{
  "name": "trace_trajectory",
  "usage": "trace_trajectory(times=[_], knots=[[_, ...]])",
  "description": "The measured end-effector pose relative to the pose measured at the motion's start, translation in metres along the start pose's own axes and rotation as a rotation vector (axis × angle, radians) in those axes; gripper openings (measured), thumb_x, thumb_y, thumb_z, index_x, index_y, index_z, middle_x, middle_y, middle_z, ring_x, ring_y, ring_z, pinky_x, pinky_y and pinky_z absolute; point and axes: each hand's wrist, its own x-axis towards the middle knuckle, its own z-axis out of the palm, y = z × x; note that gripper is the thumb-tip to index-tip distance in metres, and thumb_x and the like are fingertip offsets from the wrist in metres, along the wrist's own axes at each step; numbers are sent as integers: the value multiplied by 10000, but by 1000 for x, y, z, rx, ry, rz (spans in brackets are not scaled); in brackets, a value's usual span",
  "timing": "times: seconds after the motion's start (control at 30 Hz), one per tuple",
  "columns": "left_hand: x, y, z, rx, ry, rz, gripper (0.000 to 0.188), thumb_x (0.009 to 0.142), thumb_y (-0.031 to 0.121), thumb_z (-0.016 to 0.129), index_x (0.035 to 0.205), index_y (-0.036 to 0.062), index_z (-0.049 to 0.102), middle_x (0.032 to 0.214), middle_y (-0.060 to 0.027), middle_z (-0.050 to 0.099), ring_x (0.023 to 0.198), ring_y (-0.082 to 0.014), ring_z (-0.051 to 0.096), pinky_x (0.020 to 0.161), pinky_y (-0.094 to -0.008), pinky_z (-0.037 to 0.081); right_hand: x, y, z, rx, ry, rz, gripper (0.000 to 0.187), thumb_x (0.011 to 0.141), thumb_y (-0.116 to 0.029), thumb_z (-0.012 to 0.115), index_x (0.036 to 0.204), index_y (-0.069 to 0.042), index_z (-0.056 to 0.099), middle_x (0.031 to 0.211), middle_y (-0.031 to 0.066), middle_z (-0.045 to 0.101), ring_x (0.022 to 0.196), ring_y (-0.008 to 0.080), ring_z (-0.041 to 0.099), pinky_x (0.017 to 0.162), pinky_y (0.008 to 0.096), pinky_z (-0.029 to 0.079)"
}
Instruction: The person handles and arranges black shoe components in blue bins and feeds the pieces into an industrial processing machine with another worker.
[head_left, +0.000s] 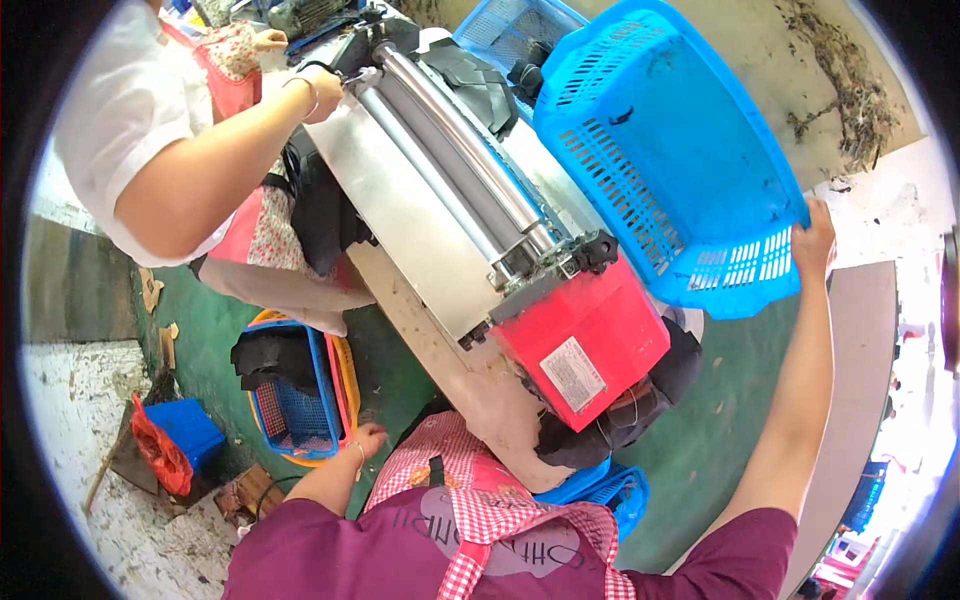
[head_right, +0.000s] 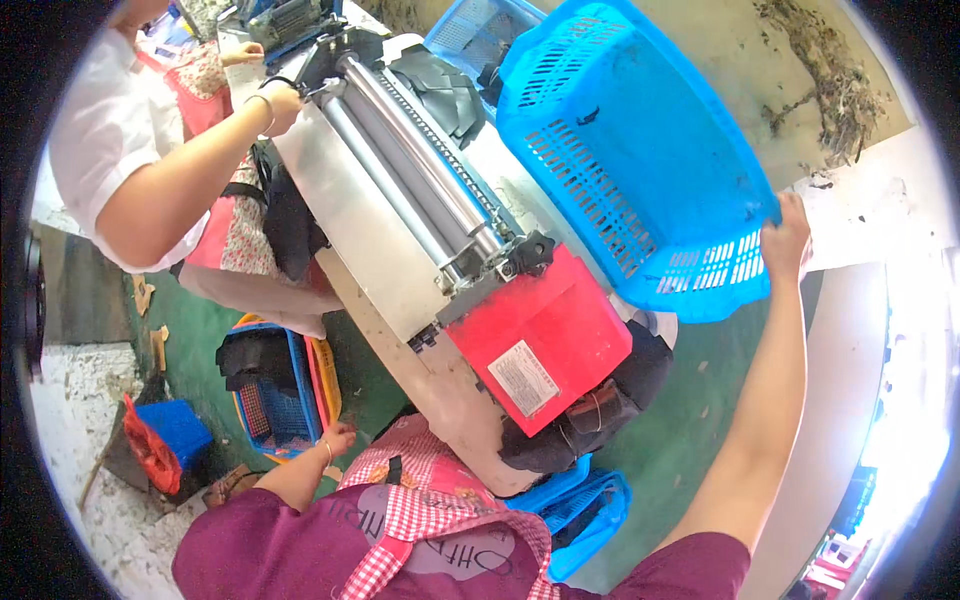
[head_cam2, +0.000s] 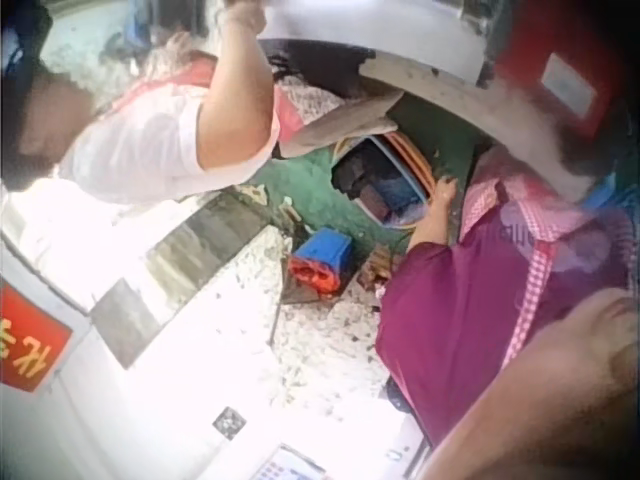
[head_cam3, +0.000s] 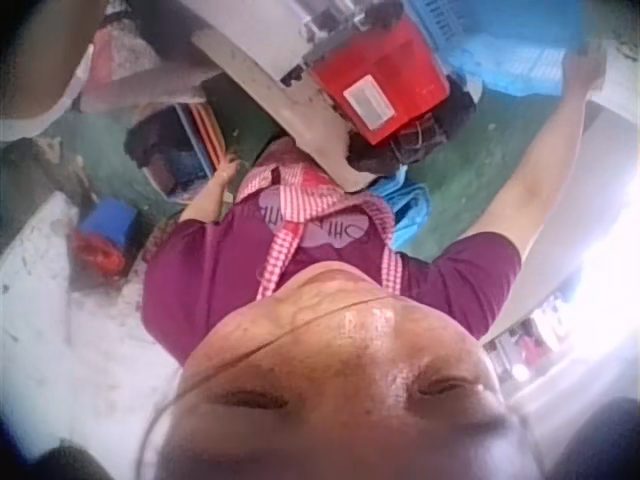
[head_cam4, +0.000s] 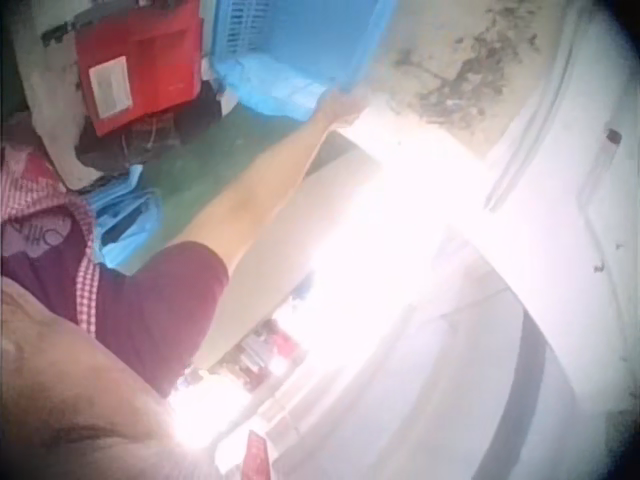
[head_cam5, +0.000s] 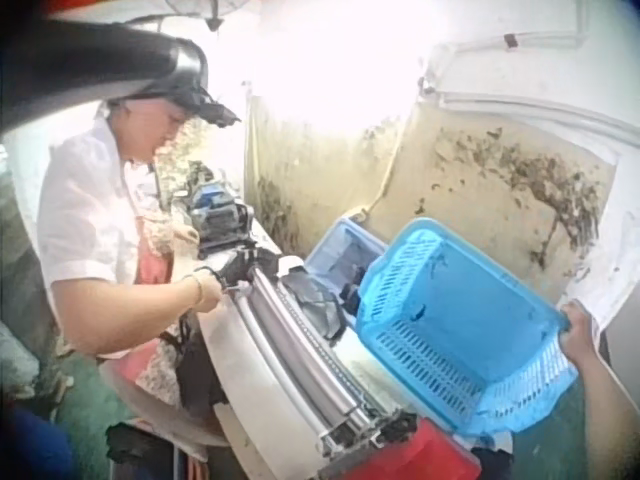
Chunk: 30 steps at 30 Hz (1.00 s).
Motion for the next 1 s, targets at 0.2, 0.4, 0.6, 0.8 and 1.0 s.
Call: trace_trajectory(times=[0.2, 0.4, 0.6, 0.8, 1.0], knots=[[-28, 15, -3, 2, 57, -9, 299, 824, 185, 655, 1050, -8, 676, 840, -66, 679, 743, -157, 624, 676, -304, 505, 57, 50, 26, 109, -283, 72, 475, 734, -252, 666, 1191, -124, 633, 1121, 139, 667, 1044, 300, 633, 890, 413, 487], [-5, 7, 0, 30, 94, 39, 318, 836, 200, 628, 1069, -14, 662, 866, -93, 677, 770, -164, 628, 692, -310, 506, 39, -6, 44, -83, -91, 155, 700, 746, -501, 732, 1301, -115, 553, 1204, 144, 615, 1189, 331, 523, 968, 449, 432], [-12, 35, 5, -104, 63, 123, 298, 849, 164, 639, 1119, 36, 642, 866, -33, 655, 709, -123, 593, 557, -269, 461, -85, 34, 79, 187, 330, 838, 946, 777, -661, 662, 1323, 86, 463, 1349, 264, 452, 1278, 359, 410, 1078, 474, 331], [-65, 51, -4, 6, 104, 71, 305, 847, 145, 648, 1116, 1, 654, 974, -102, 700, 841, -181, 667, 768, -317, 538, -180, -24, 35, 649, 288, 877, 738, 907, -524, 612, 1341, 40, 418, 1372, 181, 345, 1266, 297, 400, 1040, 432, 364], [-45, -13, -2, 140, 121, 154, 327, 808, 190, 664, 1095, 35, 690, 1003, -128, 713, 898, -209, 684, 821, -322, 540, -309, -53, -46, 980, 225, 686, 480, 983, -276, 578, 1361, -16, 436, 1325, 92, 462, 1115, 181, 504, 941, 332, 421]])
